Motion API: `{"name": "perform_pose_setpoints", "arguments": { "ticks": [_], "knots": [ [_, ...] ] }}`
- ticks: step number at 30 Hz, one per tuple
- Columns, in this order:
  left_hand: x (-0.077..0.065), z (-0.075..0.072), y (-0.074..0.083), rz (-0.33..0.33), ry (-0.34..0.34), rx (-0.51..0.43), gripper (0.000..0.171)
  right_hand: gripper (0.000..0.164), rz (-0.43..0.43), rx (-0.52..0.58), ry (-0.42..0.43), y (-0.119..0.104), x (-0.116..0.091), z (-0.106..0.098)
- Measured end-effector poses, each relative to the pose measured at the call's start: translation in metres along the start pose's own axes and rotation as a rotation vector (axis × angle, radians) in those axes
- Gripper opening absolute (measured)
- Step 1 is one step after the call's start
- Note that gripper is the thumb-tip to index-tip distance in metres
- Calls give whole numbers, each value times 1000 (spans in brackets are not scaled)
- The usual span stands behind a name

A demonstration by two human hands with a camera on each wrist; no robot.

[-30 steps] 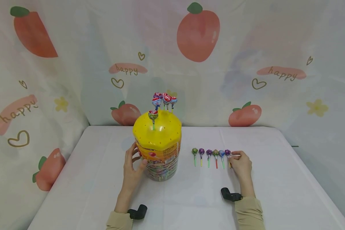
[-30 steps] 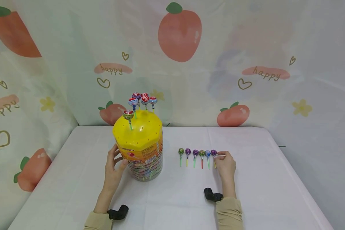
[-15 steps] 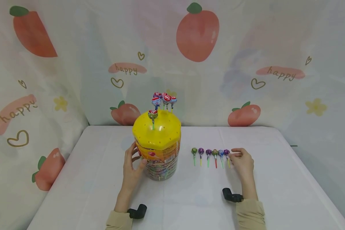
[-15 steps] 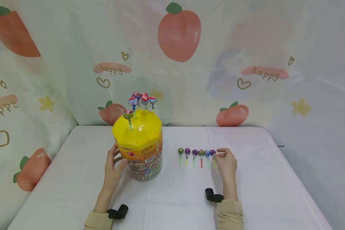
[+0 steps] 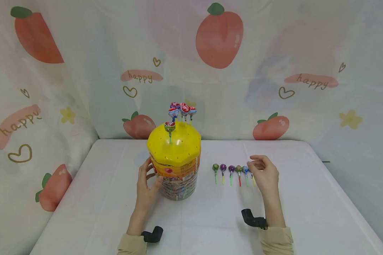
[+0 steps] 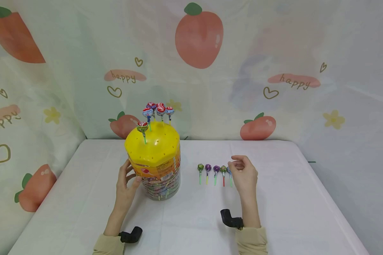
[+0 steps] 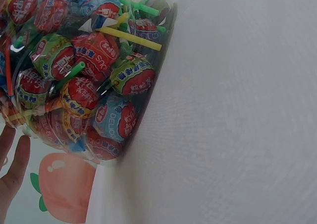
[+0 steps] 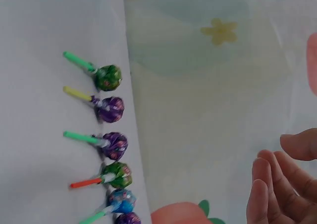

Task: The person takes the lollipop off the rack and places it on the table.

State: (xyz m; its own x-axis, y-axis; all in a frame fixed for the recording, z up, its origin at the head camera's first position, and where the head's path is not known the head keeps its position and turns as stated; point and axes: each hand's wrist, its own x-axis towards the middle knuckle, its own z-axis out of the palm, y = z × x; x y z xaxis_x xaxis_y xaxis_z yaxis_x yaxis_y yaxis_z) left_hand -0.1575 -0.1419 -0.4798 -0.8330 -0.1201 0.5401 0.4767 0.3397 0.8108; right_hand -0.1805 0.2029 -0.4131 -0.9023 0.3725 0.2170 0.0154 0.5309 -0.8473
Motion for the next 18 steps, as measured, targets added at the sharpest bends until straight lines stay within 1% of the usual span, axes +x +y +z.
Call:
{"name": "perform_pose_setpoints", "arguments": {
  "ticks": [4,9,14,18],
  "knots": [
    [0,-1,-1,0,-2,5,73,22,-60,72,26,-16,-8,0],
    [0,-2,-1,14,6,23,72,21,-146,167,32,-36,-17,1],
    [0,-1,-3,13,3,10,76,22,-263,275,46,-56,-27,2],
    [0,0,-4,8,2,3,77,23,-363,347,30,-72,-33,6]
  ]
}}
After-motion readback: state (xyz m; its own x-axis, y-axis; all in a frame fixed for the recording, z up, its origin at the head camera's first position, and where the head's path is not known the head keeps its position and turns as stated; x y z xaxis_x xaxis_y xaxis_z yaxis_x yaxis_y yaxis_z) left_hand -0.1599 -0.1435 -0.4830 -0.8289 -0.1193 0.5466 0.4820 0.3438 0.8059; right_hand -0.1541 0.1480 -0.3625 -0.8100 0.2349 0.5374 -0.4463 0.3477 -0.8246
